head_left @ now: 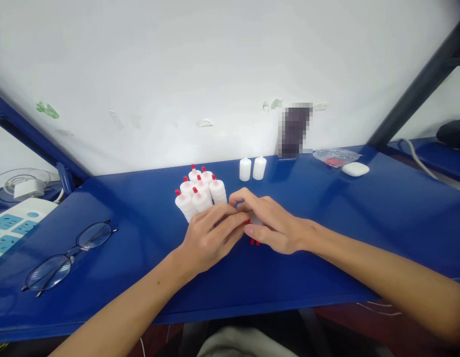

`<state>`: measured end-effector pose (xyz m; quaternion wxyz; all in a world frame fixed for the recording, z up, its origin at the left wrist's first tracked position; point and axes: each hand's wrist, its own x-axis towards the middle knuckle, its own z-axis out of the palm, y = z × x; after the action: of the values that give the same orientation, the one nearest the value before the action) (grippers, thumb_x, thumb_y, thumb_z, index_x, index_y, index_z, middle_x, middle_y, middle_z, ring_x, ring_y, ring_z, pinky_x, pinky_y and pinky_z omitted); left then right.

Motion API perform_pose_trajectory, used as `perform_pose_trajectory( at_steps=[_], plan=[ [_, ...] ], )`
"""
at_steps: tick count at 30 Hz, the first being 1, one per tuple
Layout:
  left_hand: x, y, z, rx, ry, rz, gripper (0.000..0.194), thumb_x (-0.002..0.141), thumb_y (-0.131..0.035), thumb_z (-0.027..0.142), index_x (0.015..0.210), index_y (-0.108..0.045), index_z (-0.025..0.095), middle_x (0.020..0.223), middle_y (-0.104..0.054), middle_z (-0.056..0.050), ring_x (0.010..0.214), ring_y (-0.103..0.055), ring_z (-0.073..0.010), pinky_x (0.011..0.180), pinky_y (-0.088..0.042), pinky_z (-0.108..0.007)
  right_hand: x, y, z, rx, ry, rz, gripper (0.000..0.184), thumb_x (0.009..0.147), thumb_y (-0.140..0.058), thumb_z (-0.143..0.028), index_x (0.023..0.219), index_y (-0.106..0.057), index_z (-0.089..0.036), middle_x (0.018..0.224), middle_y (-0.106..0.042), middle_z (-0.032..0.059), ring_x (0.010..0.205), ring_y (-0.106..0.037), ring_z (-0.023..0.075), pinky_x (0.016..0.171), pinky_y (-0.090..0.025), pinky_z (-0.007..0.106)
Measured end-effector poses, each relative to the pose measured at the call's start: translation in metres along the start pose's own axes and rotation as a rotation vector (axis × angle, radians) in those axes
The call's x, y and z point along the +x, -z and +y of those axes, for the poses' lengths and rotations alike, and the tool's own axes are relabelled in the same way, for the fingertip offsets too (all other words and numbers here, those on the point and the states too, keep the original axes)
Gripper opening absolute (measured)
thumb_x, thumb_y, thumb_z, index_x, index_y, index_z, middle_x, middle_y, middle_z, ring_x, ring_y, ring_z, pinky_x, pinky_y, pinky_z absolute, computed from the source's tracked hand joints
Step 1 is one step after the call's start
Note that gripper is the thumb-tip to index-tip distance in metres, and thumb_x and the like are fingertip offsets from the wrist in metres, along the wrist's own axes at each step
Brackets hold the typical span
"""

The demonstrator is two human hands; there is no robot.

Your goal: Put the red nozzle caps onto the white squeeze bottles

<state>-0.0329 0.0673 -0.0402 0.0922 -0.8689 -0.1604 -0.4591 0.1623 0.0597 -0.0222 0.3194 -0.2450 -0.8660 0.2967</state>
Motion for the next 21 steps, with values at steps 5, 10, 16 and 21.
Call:
perform_pose_trajectory(
  at_steps=[5, 10, 16, 21],
  plan=[
    [-0.001, -0.003, 0.001, 0.02, -0.025, -0.03, 0.013, 0.092, -0.061, 0.013, 0.105, -0.062, 0.014, 0.083, -0.069, -0.003, 0.069, -0.065, -0.0116, 0.063, -0.053, -0.022, -0.001, -0.005, -0.004, -0.108, -0.039, 0.058, 0.03, 0.084, -0.04, -0.017, 0.113, -0.038, -0.02, 0.059, -0.049, -0.0088, 0.047, -0.041, 0.0112, 0.052, -0.03, 0.025],
    [-0.004, -0.006, 0.004, 0.019, -0.003, -0.088, 0.015, 0.097, -0.053, 0.016, 0.111, -0.058, 0.012, 0.061, -0.063, 0.004, 0.047, -0.056, -0.0089, 0.051, -0.046, -0.021, -0.002, -0.006, -0.006, -0.184, -0.01, 0.054, 0.032, 0.078, -0.036, -0.015, 0.109, -0.043, -0.019, 0.054, -0.051, -0.0081, 0.044, -0.041, 0.0121, 0.05, -0.031, 0.025],
    [-0.004, -0.008, 0.007, -0.043, 0.087, -0.124, 0.017, 0.098, -0.046, 0.018, 0.113, -0.055, 0.015, 0.057, -0.059, 0.006, 0.043, -0.051, -0.0076, 0.049, -0.042, -0.019, 0.001, -0.004, -0.007, -0.162, 0.021, 0.07, 0.027, 0.081, -0.037, -0.014, 0.107, -0.043, -0.019, 0.057, -0.051, -0.0074, 0.047, -0.045, 0.012, 0.051, -0.034, 0.024],
    [0.001, 0.001, 0.005, -0.06, 0.246, -0.062, 0.007, 0.095, -0.045, 0.018, 0.099, -0.05, 0.017, 0.054, -0.051, 0.009, 0.041, -0.047, -0.0051, 0.046, -0.036, -0.016, -0.001, 0.003, 0.013, -0.111, 0.011, 0.182, 0.027, 0.094, -0.047, -0.032, 0.117, -0.046, -0.02, 0.07, -0.056, -0.0041, 0.056, -0.049, 0.0113, 0.057, -0.038, 0.025]
  ],
)
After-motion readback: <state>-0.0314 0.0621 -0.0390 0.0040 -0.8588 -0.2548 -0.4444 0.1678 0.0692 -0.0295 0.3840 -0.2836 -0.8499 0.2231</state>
